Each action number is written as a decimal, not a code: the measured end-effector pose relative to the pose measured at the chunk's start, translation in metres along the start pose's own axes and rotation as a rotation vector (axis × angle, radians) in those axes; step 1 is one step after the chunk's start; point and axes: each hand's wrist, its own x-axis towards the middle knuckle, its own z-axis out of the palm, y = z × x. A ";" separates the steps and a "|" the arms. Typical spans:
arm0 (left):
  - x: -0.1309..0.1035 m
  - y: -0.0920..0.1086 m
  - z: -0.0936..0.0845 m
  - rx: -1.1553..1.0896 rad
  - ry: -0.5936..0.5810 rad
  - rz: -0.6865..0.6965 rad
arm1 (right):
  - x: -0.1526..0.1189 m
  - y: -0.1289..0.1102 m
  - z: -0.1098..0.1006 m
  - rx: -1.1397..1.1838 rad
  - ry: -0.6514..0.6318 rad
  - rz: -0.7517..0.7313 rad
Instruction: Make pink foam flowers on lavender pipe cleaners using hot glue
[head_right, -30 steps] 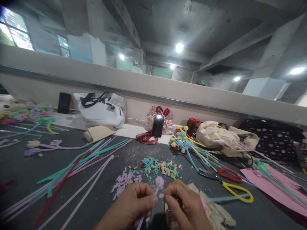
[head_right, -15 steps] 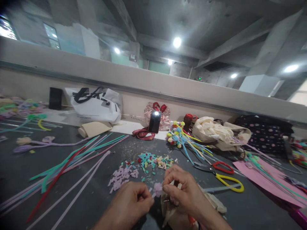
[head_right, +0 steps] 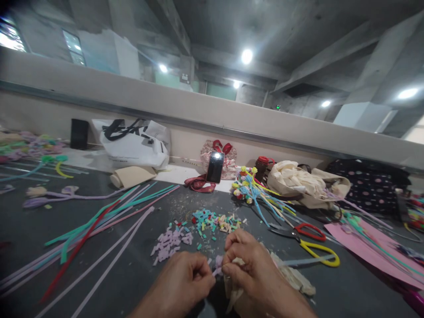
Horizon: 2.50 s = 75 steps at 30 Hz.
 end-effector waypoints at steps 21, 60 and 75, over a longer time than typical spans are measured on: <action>0.001 -0.002 0.002 -0.010 -0.005 0.017 | 0.002 -0.003 -0.002 -0.249 -0.026 -0.028; 0.014 -0.010 -0.001 -0.789 -0.370 -0.042 | 0.000 -0.006 -0.007 0.316 -0.032 0.146; 0.014 -0.011 -0.001 -0.942 -0.308 -0.103 | -0.002 -0.003 -0.006 0.354 0.071 0.127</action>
